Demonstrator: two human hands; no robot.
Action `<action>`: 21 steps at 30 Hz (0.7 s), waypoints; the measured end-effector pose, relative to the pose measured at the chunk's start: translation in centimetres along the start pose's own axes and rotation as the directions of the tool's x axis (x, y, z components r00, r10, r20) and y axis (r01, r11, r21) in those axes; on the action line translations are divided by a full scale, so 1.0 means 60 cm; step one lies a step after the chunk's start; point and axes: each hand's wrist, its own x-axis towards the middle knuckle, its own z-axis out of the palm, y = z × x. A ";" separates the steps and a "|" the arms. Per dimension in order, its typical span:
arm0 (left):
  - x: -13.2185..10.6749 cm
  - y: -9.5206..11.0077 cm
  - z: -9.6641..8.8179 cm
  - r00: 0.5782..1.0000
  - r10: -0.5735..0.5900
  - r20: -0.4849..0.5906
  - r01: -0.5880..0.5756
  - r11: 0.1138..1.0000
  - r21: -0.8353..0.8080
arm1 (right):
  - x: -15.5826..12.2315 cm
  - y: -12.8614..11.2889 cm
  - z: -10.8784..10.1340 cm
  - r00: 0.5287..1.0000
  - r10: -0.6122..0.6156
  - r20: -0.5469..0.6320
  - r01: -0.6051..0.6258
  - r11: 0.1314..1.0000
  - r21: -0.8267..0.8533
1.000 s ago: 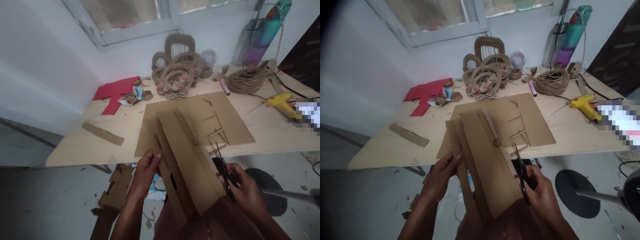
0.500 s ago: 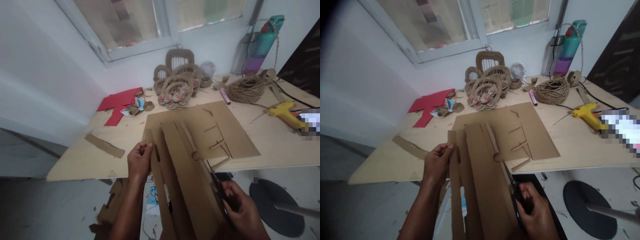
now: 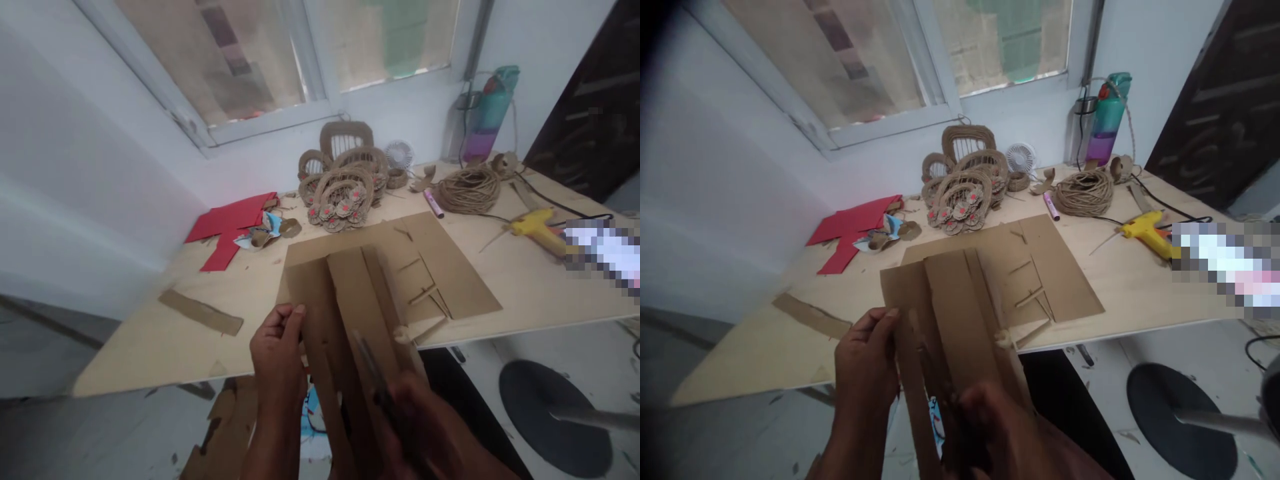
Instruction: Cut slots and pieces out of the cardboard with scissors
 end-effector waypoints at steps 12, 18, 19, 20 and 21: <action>-0.040 -0.021 -0.011 0.999 0.034 0.039 -0.035 0.999 0.006 | 0.071 0.031 0.042 0.999 0.050 -0.010 -0.049 0.999 0.021; -0.045 -0.025 -0.001 0.999 -0.041 0.013 0.043 0.987 -0.154 | 0.082 0.033 0.048 0.998 -0.049 -0.029 0.049 0.999 -0.009; -0.045 -0.025 -0.001 0.998 -0.058 0.016 0.060 0.983 -0.171 | 0.083 0.033 0.048 0.998 -0.062 -0.029 0.062 0.998 -0.022; -0.046 -0.025 0.000 0.997 -0.070 0.018 0.072 0.981 -0.180 | 0.084 0.032 0.048 0.997 -0.073 -0.032 0.072 0.997 -0.034; -0.047 -0.025 0.000 0.997 -0.075 0.023 0.078 0.980 -0.180 | 0.085 0.032 0.047 0.996 -0.084 -0.037 0.082 0.996 -0.046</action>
